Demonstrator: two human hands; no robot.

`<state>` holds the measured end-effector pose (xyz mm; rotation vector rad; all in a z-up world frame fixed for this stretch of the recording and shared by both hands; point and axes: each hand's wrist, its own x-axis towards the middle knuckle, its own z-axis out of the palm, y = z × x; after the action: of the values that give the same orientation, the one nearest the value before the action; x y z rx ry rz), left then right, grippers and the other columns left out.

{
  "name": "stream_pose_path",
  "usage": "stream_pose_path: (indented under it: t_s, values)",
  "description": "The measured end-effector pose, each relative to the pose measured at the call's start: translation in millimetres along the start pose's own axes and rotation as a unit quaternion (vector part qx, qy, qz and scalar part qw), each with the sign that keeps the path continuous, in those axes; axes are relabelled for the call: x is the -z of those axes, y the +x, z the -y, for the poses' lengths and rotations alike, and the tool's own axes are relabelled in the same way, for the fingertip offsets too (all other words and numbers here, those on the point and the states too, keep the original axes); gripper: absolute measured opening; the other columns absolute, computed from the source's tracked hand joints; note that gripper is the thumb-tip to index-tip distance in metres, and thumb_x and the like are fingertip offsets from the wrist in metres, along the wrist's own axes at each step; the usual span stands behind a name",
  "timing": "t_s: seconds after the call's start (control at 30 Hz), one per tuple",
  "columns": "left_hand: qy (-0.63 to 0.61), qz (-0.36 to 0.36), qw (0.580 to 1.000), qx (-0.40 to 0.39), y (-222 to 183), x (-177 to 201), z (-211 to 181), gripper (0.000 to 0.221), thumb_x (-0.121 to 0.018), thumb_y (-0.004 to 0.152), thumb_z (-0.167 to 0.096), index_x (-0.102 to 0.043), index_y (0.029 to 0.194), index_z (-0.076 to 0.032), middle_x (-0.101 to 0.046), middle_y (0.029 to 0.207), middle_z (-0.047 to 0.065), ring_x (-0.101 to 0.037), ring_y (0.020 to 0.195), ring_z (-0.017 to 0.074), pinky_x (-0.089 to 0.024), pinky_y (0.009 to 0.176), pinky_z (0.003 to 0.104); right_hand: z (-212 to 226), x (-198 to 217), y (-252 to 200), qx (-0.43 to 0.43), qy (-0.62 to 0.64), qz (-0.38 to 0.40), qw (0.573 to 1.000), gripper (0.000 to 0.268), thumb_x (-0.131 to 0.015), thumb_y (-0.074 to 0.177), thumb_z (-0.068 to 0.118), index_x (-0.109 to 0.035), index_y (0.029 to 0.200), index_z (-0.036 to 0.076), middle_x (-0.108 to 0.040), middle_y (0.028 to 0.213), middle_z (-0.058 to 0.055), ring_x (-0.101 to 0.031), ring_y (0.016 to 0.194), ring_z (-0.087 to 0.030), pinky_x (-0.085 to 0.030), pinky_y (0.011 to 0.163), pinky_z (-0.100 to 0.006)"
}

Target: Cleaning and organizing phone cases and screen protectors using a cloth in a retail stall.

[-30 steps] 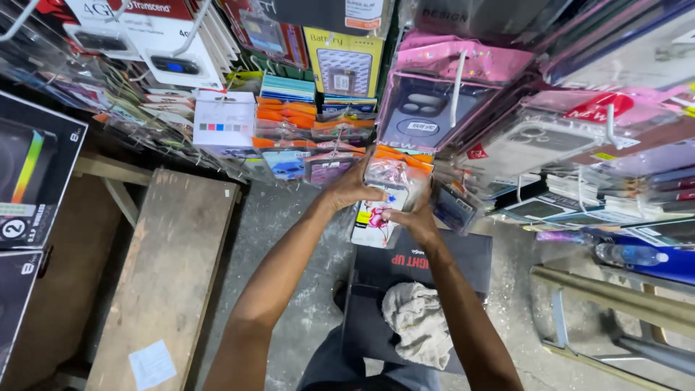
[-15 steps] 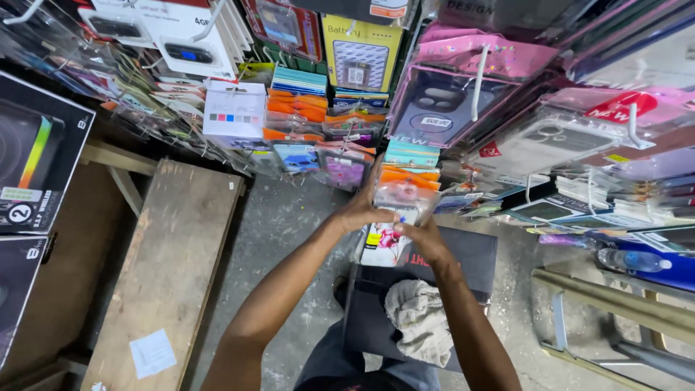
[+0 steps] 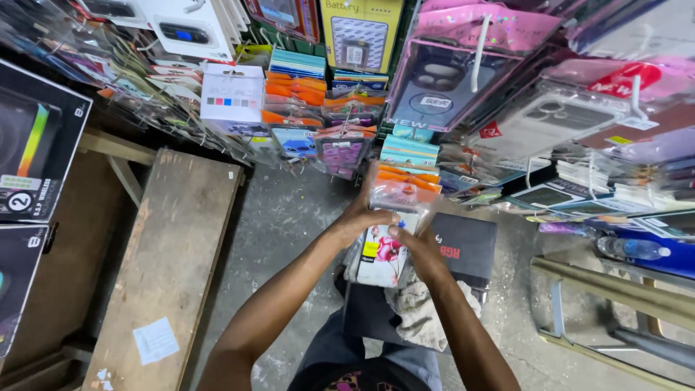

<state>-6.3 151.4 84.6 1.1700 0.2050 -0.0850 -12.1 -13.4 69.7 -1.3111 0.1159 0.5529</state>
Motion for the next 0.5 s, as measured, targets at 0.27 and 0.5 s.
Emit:
stream_pose_path:
  t_s: [0.27, 0.5]
  values:
    - [-0.018, -0.006, 1.000, 0.014, -11.1, -1.8, 3.4, 0.122, -0.086, 0.071, -0.011, -0.009, 0.165, -0.017, -0.023, 0.163, 0.023, -0.026, 0.151, 0.0288, -0.021, 0.124, 0.040, 19.5, -2.2, -8.5, -0.026, -0.080, 0.021, 0.996, 0.092, -0.092, 0.073, 0.029, -0.045, 0.144, -0.006, -0.060, 0.133, -0.029, -0.055, 0.130, -0.043, -0.039, 0.111, -0.060]
    - [-0.002, -0.020, 1.000, 0.010, -18.0, -4.8, 6.5, 0.127, -0.091, 0.068, -0.016, -0.011, 0.166, -0.023, -0.021, 0.165, 0.024, -0.030, 0.149, 0.0291, -0.028, 0.121, 0.037, 7.6, 3.3, -11.4, -0.036, -0.083, 0.013, 0.996, 0.084, -0.093, 0.070, 0.020, -0.053, 0.140, -0.002, -0.066, 0.126, -0.020, -0.060, 0.120, -0.031, -0.047, 0.104, -0.053]
